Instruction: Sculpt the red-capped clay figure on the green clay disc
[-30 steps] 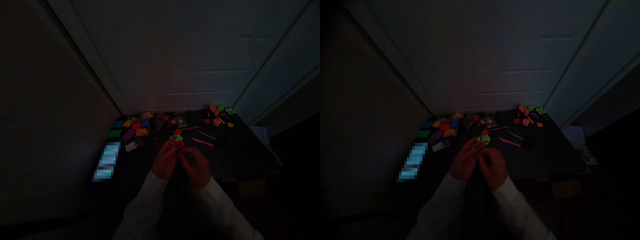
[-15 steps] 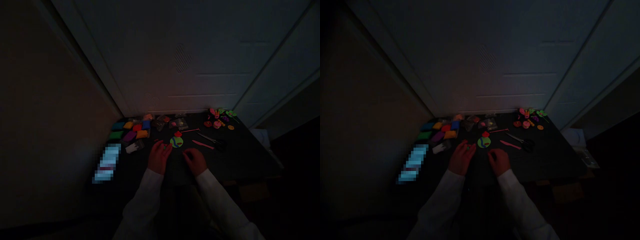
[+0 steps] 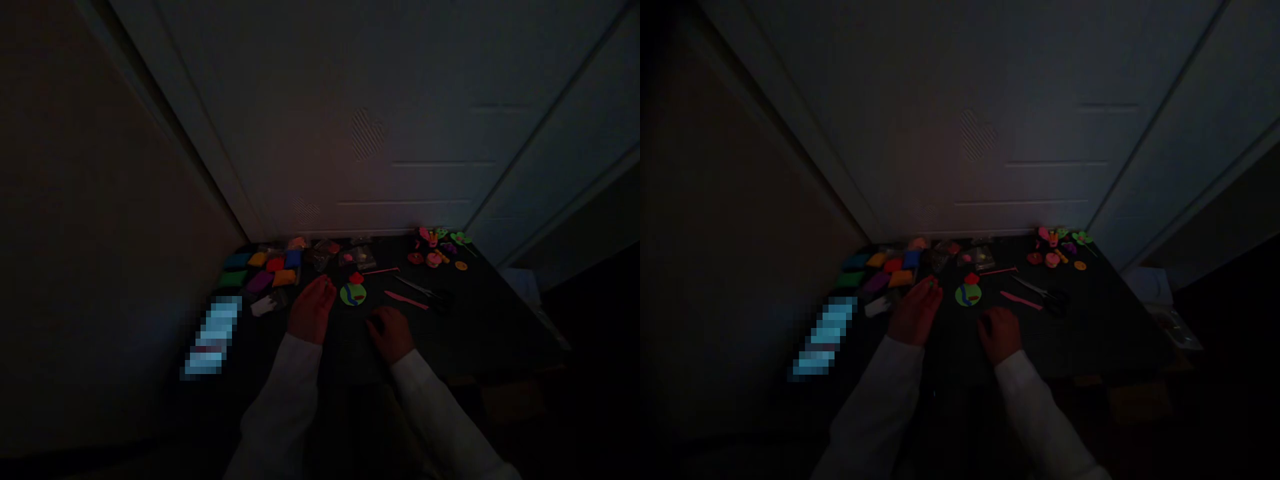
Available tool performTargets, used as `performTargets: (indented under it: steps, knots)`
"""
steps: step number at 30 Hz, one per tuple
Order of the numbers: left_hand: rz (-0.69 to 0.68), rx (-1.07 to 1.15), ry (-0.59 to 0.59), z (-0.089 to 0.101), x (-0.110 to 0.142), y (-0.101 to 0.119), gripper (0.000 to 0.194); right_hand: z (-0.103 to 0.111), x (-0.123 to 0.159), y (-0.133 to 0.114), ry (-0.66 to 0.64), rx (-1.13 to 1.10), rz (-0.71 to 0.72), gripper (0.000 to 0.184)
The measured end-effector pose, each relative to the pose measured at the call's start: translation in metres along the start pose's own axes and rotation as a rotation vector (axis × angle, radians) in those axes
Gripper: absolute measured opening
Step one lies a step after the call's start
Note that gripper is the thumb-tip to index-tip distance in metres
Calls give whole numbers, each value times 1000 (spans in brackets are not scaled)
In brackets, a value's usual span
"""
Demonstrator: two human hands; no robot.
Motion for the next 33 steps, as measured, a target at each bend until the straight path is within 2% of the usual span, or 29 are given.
performTargets:
  steps: [6, 10, 14, 18, 21, 24, 28, 33]
  knots:
    - [-126, 37, -101, -30, -7, 16, 12, 3, 2, 0, 40, -81, 20, 29]
    - [-219, 62, -187, -56, -12, 25, 12, 16, 6, 4, 65, -156, 24, 28]
    - [-273, 49, -296, -83, -16, 38, 13, 52, -2, 6, 94, -244, 55, 22]
    - [-292, 1, -424, -104, -16, 54, 11, 100, -28, -9, 168, -339, 103, 19]
    - [-269, -59, -493, -107, -16, 62, 11, 127, -53, -30, 216, -402, 170, 17]
    - [-213, -111, -558, -102, -20, 67, 11, 141, -78, -51, 291, -500, 240, 15]
    - [-177, -105, -607, -96, -28, 73, 14, 143, -105, -68, 365, -698, 222, 12]
    - [-178, -108, -610, -102, -32, 76, 17, 145, -120, -72, 386, -980, 145, 11]
Point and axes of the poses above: each hand's wrist, its own x-axis away from the middle knuckle, its own z-axis out of the back of the hand, y = z × x, the point moved 1 cm from there along -x, towards the middle knuckle, and after that the axes turned 3 degrees about z, right-handed, at the moved point
